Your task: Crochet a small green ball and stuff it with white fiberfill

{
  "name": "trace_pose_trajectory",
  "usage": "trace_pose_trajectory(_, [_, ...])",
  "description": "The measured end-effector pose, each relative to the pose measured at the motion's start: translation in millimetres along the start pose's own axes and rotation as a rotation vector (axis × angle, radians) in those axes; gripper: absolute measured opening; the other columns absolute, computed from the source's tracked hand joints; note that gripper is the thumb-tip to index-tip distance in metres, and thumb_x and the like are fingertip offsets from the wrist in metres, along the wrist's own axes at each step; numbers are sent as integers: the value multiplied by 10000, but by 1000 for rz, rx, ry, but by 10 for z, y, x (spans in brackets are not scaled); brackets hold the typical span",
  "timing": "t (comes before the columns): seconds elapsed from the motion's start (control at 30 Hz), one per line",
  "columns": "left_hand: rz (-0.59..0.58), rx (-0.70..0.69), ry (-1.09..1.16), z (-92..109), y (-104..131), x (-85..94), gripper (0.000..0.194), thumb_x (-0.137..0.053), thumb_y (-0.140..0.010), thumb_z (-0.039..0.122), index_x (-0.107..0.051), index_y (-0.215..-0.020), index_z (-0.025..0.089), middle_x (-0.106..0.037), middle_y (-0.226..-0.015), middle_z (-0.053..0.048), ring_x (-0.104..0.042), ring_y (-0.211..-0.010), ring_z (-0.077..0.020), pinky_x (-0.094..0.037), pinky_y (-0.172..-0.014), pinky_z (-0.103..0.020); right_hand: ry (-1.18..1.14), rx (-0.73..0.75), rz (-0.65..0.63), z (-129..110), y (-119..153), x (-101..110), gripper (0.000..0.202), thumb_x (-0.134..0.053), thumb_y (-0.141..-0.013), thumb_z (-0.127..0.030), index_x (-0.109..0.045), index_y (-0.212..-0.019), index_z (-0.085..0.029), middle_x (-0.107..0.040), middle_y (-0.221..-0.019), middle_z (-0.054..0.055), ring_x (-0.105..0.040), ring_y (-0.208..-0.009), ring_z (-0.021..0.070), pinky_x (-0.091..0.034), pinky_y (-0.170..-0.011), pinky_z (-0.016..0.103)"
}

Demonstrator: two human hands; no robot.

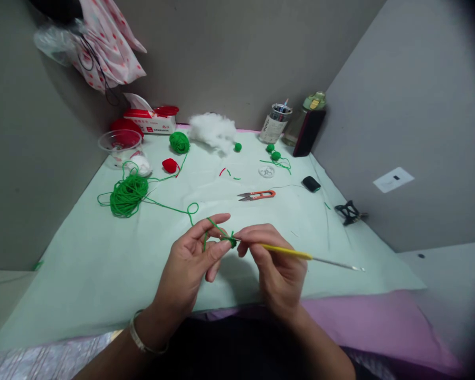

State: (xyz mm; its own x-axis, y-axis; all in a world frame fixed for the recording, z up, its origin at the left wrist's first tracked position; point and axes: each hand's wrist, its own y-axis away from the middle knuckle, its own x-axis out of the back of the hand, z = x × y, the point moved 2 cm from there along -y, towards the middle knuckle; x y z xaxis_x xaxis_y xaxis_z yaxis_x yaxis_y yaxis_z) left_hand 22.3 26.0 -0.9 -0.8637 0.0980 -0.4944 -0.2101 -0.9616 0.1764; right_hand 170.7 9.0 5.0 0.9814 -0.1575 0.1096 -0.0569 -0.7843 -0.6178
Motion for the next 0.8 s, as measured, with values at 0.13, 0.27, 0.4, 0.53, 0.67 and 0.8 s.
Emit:
trace_pose_trajectory(0.13, [-90,147,174,5,-1,-39,401,-886,-832,257,-802,-1222,218,-556,-675,66,-351,-413,30,-265,-423,-115,316,183,-77,-26,57,30,335,-657,-981,-91,-778,-1229,-281,-759,-1100,77,-733,-959,203,-634,-783,349])
trace_pose_trajectory(0.27, [-124,235,307,61,-40,-14,290,-871,-826,215,-838,-1104,139,-389,-555,110,-217,-418,21,-231,-409,-118,45,18,30,43,-3,100,264,-610,-1018,-110,-792,-1127,-267,-738,-948,42,-688,-827,168,-584,-712,325])
trace_pose_trajectory(0.4, [-89,143,201,67,-60,6,253,-872,-821,196,-846,-1072,199,-588,-753,45,-350,-417,45,-250,-421,-124,-282,-175,36,111,-53,74,205,-611,-1043,-202,-805,-1036,-269,-717,-937,26,-634,-725,135,-535,-646,303])
trace_pose_trajectory(0.53, [-78,74,72,16,-40,-3,262,-879,-829,241,-845,-1089,240,-673,-866,10,-496,-470,13,-336,-467,-140,-258,-190,0,121,-48,45,166,-659,-1022,-223,-818,-1044,-266,-759,-980,38,-663,-796,147,-555,-703,304])
trace_pose_trajectory(0.67, [-65,60,32,20,-22,9,223,-846,-863,249,-847,-1085,229,-685,-863,-4,-564,-544,-30,-422,-549,-170,-419,-280,11,152,-60,59,161,-640,-1036,-270,-799,-1024,-244,-768,-958,36,-662,-705,122,-562,-645,277])
trace_pose_trajectory(0.8, [-65,39,18,47,-11,13,220,-840,-864,246,-848,-1084,240,-674,-872,-3,-587,-604,-59,-481,-628,-201,-543,-324,11,161,-98,68,161,-640,-1036,-297,-763,-972,-216,-790,-928,39,-683,-669,115,-582,-620,260])
